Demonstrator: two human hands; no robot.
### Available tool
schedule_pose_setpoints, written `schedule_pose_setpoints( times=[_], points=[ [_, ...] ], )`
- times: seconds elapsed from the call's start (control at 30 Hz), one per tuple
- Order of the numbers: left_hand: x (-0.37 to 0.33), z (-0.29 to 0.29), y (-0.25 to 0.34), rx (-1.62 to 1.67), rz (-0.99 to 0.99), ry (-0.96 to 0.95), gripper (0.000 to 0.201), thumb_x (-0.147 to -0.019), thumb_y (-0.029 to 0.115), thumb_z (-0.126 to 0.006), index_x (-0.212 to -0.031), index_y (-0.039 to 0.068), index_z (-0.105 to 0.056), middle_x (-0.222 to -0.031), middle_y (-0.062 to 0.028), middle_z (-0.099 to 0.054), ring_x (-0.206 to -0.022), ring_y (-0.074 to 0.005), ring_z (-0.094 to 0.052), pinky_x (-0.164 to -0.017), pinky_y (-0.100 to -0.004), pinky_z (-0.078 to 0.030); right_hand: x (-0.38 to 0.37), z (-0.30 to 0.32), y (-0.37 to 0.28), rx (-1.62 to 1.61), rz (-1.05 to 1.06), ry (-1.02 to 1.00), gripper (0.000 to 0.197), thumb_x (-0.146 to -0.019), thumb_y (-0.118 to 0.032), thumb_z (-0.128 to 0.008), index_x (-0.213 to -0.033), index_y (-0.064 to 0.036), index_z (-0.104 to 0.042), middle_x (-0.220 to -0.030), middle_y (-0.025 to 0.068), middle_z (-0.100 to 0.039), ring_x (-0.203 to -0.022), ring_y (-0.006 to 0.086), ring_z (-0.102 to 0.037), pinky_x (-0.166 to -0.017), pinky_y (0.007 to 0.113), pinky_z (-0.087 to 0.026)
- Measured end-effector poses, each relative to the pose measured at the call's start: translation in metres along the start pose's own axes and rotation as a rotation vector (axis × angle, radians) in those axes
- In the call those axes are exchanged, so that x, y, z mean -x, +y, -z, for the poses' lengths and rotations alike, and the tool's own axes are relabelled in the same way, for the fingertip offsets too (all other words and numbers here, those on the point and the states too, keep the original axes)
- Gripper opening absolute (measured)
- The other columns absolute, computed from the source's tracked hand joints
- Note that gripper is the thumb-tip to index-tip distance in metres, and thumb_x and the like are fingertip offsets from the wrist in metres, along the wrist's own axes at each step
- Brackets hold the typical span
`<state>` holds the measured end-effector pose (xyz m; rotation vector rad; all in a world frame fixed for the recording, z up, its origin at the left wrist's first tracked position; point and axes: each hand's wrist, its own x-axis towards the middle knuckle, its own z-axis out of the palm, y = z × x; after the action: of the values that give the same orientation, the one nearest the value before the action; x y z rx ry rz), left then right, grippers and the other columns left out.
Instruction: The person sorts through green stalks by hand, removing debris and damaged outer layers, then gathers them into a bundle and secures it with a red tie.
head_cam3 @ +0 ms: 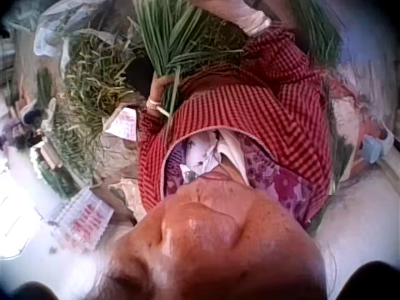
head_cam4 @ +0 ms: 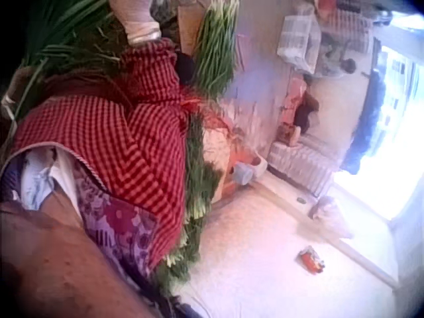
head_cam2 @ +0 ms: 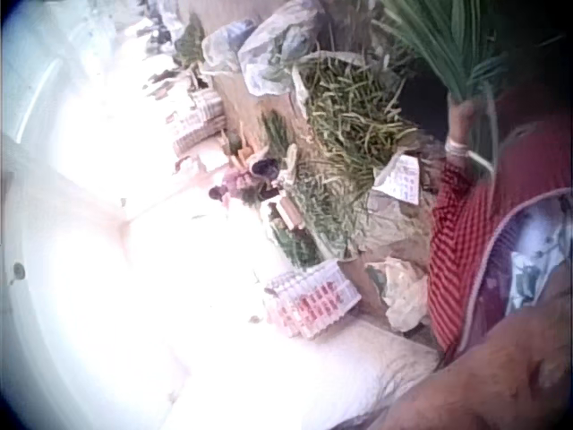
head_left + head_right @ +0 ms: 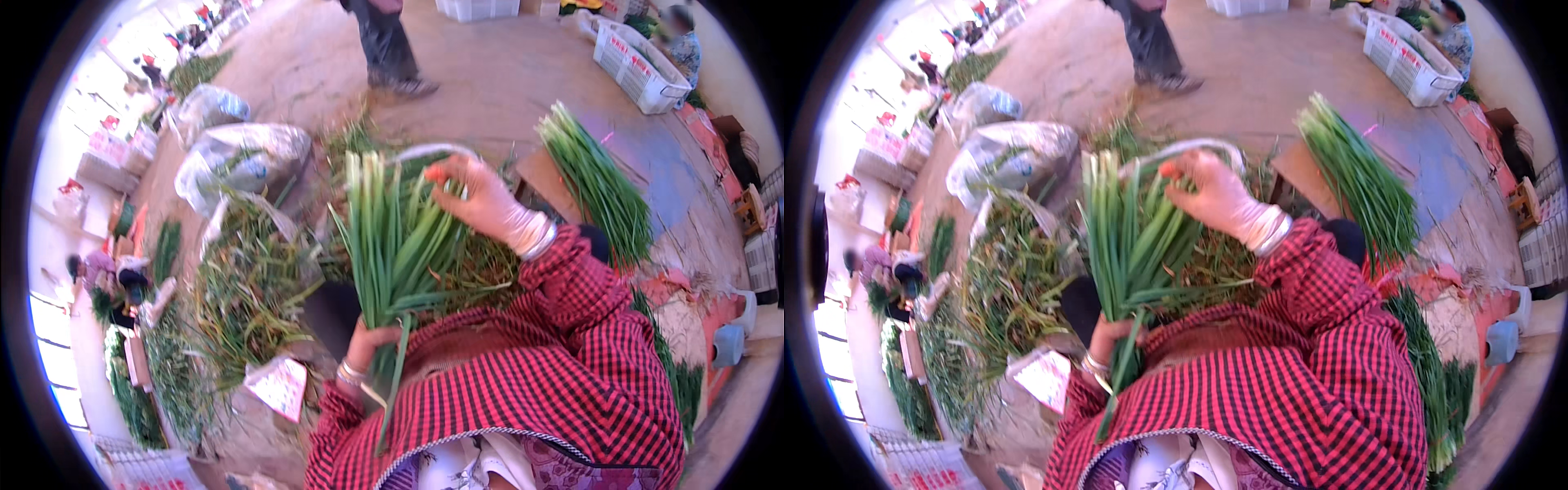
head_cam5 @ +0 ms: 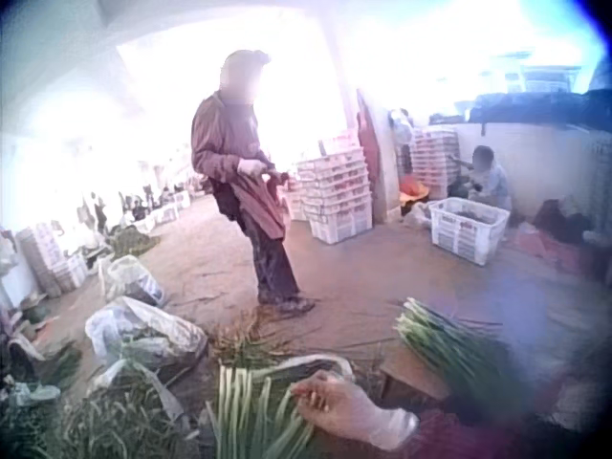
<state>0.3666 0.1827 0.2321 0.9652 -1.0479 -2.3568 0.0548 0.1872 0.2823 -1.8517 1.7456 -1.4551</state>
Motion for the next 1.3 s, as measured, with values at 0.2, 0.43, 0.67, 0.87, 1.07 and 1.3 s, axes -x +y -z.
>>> schedule_pose_setpoints(
  times=[0.2, 0.43, 0.67, 0.87, 1.07, 1.3],
  points=[
    [0.006, -0.002, 0.003, -0.100, 0.032, -0.049, 0.030, -0.075, -0.006, -0.063, -0.105, -0.003, -0.063, -0.076, -0.0082, -0.064, -0.057, -0.0159, -0.059, -0.051, -0.0273, -0.047, 0.001, 0.016, -0.017, 0.291, 0.089, -0.035, 0.019, -0.082, -0.024, -0.069, -0.095, -0.0109, -0.071, -0.094, 0.0060, -0.064, -0.102, 0.0292, -0.058, -0.092, 0.043, -0.043],
    [0.003, -0.027, 0.011, -0.241, -0.005, 0.019, 0.023, -0.075, -0.008, -0.064, -0.097, -0.001, -0.064, -0.069, -0.0072, -0.063, -0.055, -0.0138, -0.058, -0.048, -0.0246, -0.045, -0.009, -0.008, -0.003, 0.113, -0.090, -0.064, 0.037, -0.080, -0.043, -0.070, -0.085, -0.0065, -0.073, -0.100, 0.0091, -0.065, -0.105, 0.0321, -0.057, -0.095, 0.043, -0.041],
    [0.002, -0.023, 0.005, -0.227, 0.062, 0.069, 0.025, -0.074, -0.007, -0.064, -0.098, -0.001, -0.064, -0.068, -0.0068, -0.064, -0.053, -0.0132, -0.057, -0.048, -0.0236, -0.045, -0.004, -0.014, 0.011, -0.042, -0.161, -0.114, 0.023, -0.079, -0.021, -0.069, -0.085, 0.0005, -0.066, -0.102, 0.0128, -0.060, -0.100, 0.0278, -0.057, -0.090, 0.036, -0.045],
    [-0.001, -0.031, 0.011, -0.276, 0.003, 0.039, 0.030, -0.074, -0.011, -0.063, -0.102, -0.001, -0.063, -0.077, -0.0076, -0.066, -0.058, -0.0129, -0.060, -0.052, -0.0243, -0.047, -0.002, -0.005, 0.011, 0.153, -0.246, -0.042, 0.018, -0.070, -0.016, -0.068, -0.074, -0.0010, -0.058, -0.082, 0.0129, -0.058, -0.077, 0.0297, -0.059, -0.072, 0.038, -0.048],
    [0.002, -0.018, 0.009, -0.304, 0.025, 0.014, 0.033, -0.073, -0.012, -0.064, -0.104, 0.001, -0.062, -0.086, -0.0071, -0.067, -0.062, -0.0127, -0.061, -0.058, -0.0246, -0.050, 0.003, 0.008, 0.033, 0.494, -0.108, -0.097, 0.020, -0.074, -0.023, -0.062, -0.073, -0.0034, -0.059, -0.081, 0.0149, -0.060, -0.077, 0.0346, -0.063, -0.070, 0.042, -0.051],
    [0.019, -0.006, 0.009, -0.207, 0.023, 0.062, 0.036, -0.071, -0.010, -0.062, -0.106, -0.002, -0.061, -0.079, -0.0078, -0.064, -0.058, -0.0147, -0.059, -0.052, -0.0252, -0.047, 0.000, 0.101, 0.078, 0.752, -0.569, -0.062, 0.020, -0.081, -0.023, -0.059, -0.082, -0.0034, -0.063, -0.083, 0.0185, -0.064, -0.080, 0.0353, -0.065, -0.073, 0.044, -0.051]
  ],
)
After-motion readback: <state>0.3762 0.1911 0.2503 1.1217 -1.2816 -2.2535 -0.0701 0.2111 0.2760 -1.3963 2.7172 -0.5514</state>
